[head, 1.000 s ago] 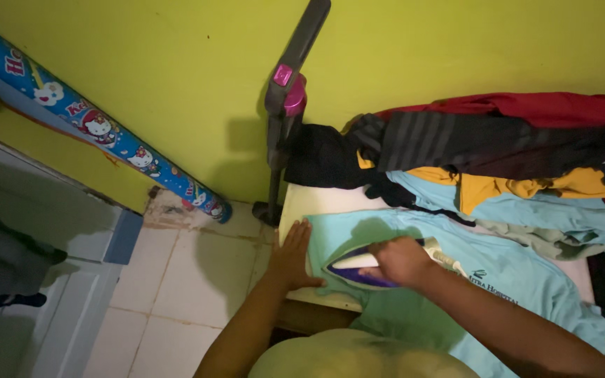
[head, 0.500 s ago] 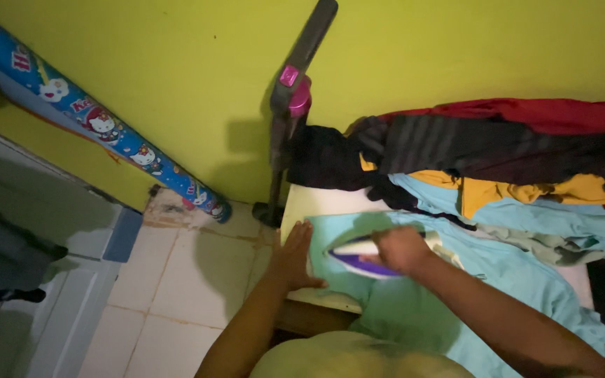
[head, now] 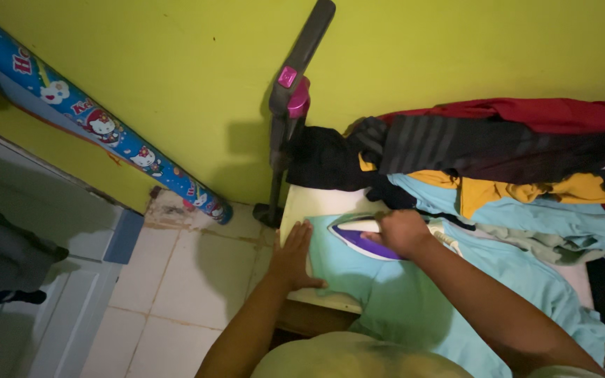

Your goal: The person irons a light blue t-shirt on a white ironing board. They use a purple and white electric iron to smooth the fabric, moving it back and forth across the shirt's surface. The person occasionally adjusts the shirt's position with their left hand while ironing with their right hand.

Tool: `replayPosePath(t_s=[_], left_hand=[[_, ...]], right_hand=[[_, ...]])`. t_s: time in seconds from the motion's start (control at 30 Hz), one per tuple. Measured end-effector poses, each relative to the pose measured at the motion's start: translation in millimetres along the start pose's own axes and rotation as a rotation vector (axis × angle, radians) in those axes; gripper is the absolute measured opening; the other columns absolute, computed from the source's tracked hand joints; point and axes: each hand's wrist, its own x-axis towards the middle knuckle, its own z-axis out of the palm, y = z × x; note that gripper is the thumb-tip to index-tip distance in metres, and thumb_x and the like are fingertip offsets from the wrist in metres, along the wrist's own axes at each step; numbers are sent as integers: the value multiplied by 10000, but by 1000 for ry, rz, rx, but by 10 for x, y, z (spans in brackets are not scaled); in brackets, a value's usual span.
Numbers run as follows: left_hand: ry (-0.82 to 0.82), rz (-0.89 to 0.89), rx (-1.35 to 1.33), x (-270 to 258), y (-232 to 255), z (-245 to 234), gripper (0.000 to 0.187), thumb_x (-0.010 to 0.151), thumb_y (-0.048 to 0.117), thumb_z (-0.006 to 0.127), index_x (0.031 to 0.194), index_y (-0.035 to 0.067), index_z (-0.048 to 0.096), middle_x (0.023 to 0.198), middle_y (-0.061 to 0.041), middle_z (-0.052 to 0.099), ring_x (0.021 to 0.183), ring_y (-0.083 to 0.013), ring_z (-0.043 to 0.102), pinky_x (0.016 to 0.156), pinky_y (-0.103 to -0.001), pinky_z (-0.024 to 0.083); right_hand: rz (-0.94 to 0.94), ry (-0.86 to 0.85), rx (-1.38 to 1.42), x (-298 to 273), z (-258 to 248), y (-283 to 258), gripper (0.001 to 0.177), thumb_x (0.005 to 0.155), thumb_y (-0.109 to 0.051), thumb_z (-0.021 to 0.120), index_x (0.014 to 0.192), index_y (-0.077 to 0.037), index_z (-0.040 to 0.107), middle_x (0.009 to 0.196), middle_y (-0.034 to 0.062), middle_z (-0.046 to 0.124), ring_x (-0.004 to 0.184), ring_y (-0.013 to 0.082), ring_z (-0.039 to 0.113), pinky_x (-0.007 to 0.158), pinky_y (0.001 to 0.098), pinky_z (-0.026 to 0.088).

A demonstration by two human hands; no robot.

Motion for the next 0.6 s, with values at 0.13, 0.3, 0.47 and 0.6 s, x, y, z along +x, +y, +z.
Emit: replayPosePath(t_s=[0.13, 0.3, 0.47, 0.6], left_hand=[[27, 27, -7, 11, -44, 61, 1547, 532, 832, 805, 1633, 63, 38, 1735, -113, 19, 1597, -247, -18, 1231, -619, -44], [49, 32, 23, 32, -53, 112, 1542, 531, 840, 803, 1627, 48, 61, 1730, -116, 40, 1598, -252, -3, 1234, -637, -46], [79, 40, -16, 36, -66, 136, 1559, 511, 846, 805, 1635, 63, 61, 1732, -114, 49, 1597, -267, 3, 1223, -645, -25], [59, 33, -9, 49, -68, 149, 1566, 510, 863, 797, 1628, 63, 47, 1725, -113, 36, 1594, -263, 1, 1224, -649, -25]], right_hand=[[-124, -31, 32, -248, 95, -106, 655, 891, -712, 543, 999, -87, 708, 771, 155, 724, 669, 342, 716, 642, 485, 574], [-180, -248, -106, -559, 231, -243, 774, 987, -793, 494, 885, -72, 755, 834, 163, 724, 778, 347, 701, 773, 462, 554], [-135, 2, 60, -339, 110, -166, 622, 882, -680, 583, 998, -79, 694, 834, 167, 731, 756, 366, 716, 686, 499, 566], [-161, 117, 22, -268, 88, -117, 655, 885, -692, 587, 965, -50, 690, 837, 178, 725, 759, 360, 721, 693, 484, 573]])
